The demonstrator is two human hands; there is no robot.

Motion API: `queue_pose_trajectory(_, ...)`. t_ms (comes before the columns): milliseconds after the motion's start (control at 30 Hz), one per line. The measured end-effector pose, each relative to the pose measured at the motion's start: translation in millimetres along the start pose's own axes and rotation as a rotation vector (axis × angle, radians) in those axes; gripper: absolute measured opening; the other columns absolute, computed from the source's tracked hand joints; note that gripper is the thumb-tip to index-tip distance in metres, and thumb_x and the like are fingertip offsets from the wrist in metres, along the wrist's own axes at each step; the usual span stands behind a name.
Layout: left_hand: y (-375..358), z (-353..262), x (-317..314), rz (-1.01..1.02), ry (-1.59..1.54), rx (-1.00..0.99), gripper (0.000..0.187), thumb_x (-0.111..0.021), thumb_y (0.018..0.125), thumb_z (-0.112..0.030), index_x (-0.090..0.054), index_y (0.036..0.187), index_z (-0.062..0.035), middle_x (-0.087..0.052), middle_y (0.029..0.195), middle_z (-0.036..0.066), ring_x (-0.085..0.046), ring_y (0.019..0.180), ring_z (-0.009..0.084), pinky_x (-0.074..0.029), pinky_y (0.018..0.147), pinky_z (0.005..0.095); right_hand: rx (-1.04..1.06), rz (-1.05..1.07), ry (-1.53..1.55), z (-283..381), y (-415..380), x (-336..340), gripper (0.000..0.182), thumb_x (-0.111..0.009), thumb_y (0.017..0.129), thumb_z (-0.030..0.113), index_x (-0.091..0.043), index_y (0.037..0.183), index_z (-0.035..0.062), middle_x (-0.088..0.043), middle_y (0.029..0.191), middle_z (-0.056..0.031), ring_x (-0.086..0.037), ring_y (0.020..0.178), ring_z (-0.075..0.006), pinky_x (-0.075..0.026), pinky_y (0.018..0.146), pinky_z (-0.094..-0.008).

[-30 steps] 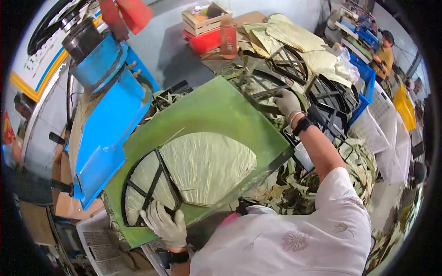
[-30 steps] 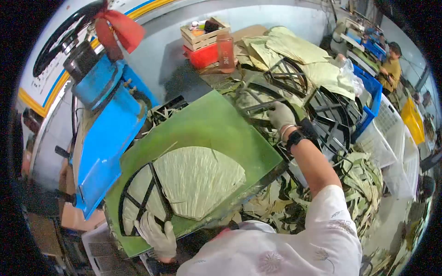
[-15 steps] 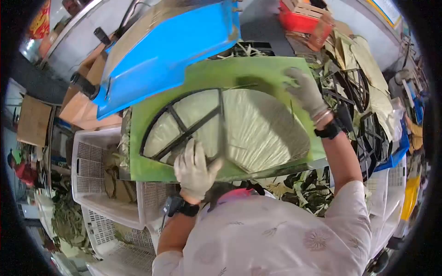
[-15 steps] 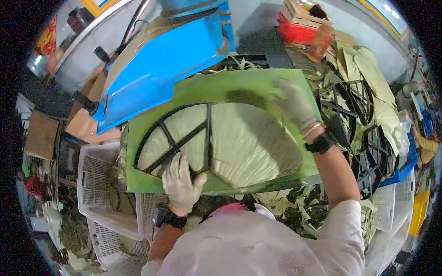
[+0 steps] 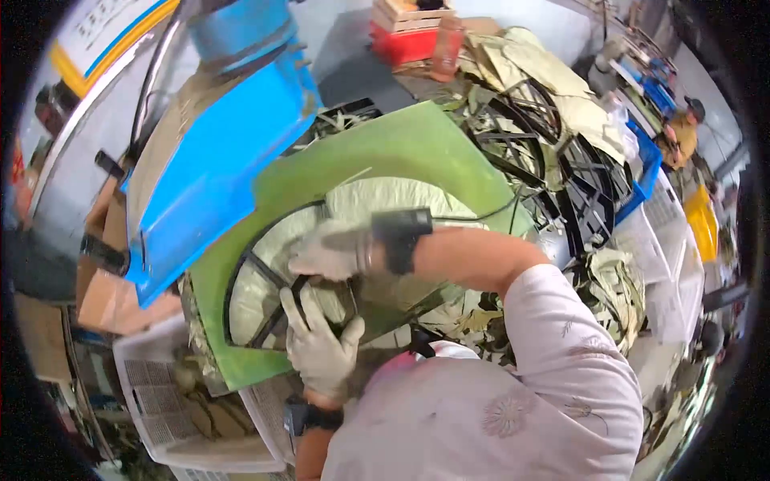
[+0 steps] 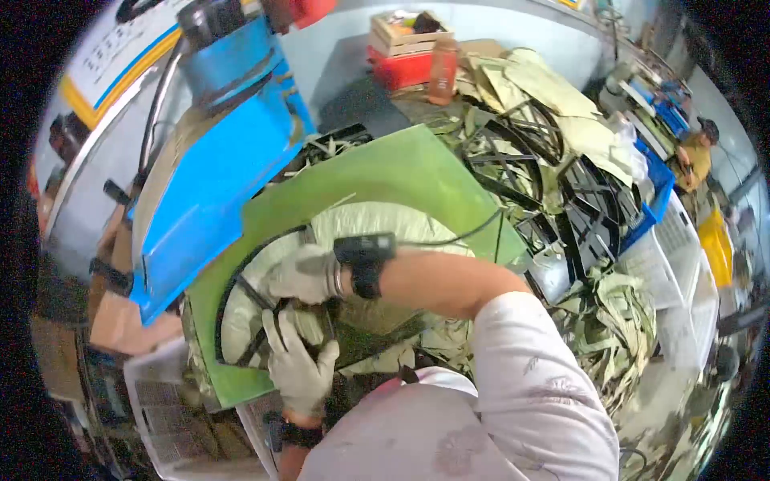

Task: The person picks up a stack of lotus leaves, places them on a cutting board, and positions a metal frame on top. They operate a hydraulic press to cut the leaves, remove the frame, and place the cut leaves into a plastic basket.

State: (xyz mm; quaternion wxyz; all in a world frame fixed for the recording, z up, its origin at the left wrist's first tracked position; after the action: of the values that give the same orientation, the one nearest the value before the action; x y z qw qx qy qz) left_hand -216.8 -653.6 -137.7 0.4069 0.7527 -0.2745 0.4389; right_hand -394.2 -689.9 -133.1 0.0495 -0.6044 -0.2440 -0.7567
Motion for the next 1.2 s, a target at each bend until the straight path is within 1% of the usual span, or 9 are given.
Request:
queue_pose_trajectory(67,-2.4,-9.9,10.1,0.074,0.014,-0.035,0.097,-0.072,0.083,-0.057,-0.036,0.145,0.0076,-0.022,0.157,0.037,-0.054,0.117,0.0569,-0.05,0.09,0.0565,-0.224,0.223,-0.068,35.3,-11.2,41.6,0.015,-0.065,0.082,0.015,-0.061,0.094,0.0084,-0.062,0.092,-0.0129,-0.07,0.087,-0.0326,-0.056,0.065,-0.0457)
queue_pose_trajectory(167,3.5,-24.2,30.6,0.135,0.048,-0.049,0.083,-0.073,0.086,-0.044,-0.039,0.141,0.0079,-0.026,0.154,0.038,-0.056,0.117,0.0534,-0.05,0.09,0.0547,-0.295,0.106,-0.09,49.7,-36.1,72.4,0.015,-0.064,0.082,0.015,-0.061,0.096,0.0105,-0.062,0.092,-0.0115,-0.07,0.089,-0.032,-0.056,0.067,-0.0461)
queue_pose_trajectory(267,-9.3,-21.0,51.3,-0.295,0.049,-0.411,0.057,-0.06,0.097,-0.047,-0.054,0.127,0.0012,-0.045,0.144,0.028,-0.047,0.127,0.0471,-0.042,0.103,0.0598,-0.498,-0.118,-0.022,53.2,-85.2,131.4,0.019,-0.067,0.082,0.018,-0.062,0.099,0.0112,-0.063,0.094,-0.0104,-0.07,0.087,-0.0325,-0.056,0.068,-0.0456)
queue_pose_trajectory(333,-11.6,-19.0,54.2,-0.375,0.106,-0.377,0.052,-0.059,0.099,-0.046,-0.056,0.124,0.0001,-0.046,0.143,0.026,-0.043,0.131,0.0499,-0.04,0.103,0.0634,-0.577,-0.39,-0.097,24.4,-129.0,126.9,0.023,-0.07,0.08,0.022,-0.063,0.1,0.0114,-0.065,0.092,-0.0123,-0.069,0.086,-0.034,-0.054,0.071,-0.0469)
queue_pose_trajectory(500,-5.4,10.2,7.3,-0.282,0.002,-0.044,0.068,-0.043,0.102,-0.059,-0.054,0.13,0.002,-0.048,0.14,0.027,-0.041,0.133,0.05,-0.03,0.113,0.0653,-1.127,-0.538,-0.141,-58.0,-271.1,150.7,0.029,-0.073,0.083,0.024,-0.071,0.105,0.005,-0.069,0.096,-0.02,-0.067,0.093,-0.0387,-0.053,0.081,-0.0437)
queue_pose_trajectory(767,-0.9,15.7,-10.0,-0.277,0.046,-0.115,0.072,-0.034,0.103,-0.063,-0.054,0.127,0.0011,-0.052,0.134,0.024,-0.041,0.134,0.0497,-0.028,0.112,0.0681,-1.81,-0.587,-0.223,-120.3,-450.8,131.3,0.032,-0.073,0.087,0.029,-0.071,0.107,0.0032,-0.07,0.095,-0.0236,-0.068,0.093,-0.0403,-0.052,0.079,-0.043)
queue_pose_trajectory(1000,4.8,10.8,-5.7,-0.278,0.035,-0.16,0.067,-0.039,0.102,-0.061,-0.053,0.128,-0.0009,-0.053,0.133,0.021,-0.042,0.133,0.0489,-0.025,0.11,0.0712,-1.607,-0.533,-0.373,-140.4,-472.7,109.9,0.037,-0.072,0.091,0.035,-0.069,0.115,0.0064,-0.068,0.113,-0.0204,-0.065,0.105,-0.0394,-0.052,0.086,-0.0469)
queue_pose_trajectory(1133,1.1,-5.4,-1.0,-0.335,0.094,-0.262,0.065,-0.052,0.097,-0.061,-0.053,0.132,-0.0051,-0.054,0.128,0.018,-0.047,0.131,0.0376,-0.025,0.111,0.0713,-1.135,-0.53,-0.245,-129.6,-349.9,139.5,0.043,-0.072,0.089,0.027,-0.063,0.123,0.0031,-0.064,0.123,-0.0198,-0.061,0.116,-0.0378,-0.05,0.098,-0.0439)
queue_pose_trajectory(1200,1.0,-29.9,-1.6,-0.289,-0.045,-0.382,0.066,-0.063,0.09,-0.062,-0.058,0.118,-0.002,-0.055,0.125,0.018,-0.049,0.128,0.0413,-0.025,0.112,0.0691,-0.982,-0.46,-0.007,-107.5,-271.9,138.0,0.044,-0.071,0.09,0.027,-0.062,0.126,0.0031,-0.063,0.128,-0.0199,-0.059,0.121,-0.0378,-0.048,0.102,-0.0438)
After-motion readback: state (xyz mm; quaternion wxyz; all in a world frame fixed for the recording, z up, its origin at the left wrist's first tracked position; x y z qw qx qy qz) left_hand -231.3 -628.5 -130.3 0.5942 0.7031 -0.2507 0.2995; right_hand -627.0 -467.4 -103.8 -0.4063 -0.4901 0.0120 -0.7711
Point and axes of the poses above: each hand's wrist, its own y-axis towards the middle knuckle, its own x-axis out of the back of the hand, z = x × y, the point moved 4 cm from there along y, towards the middle knuckle
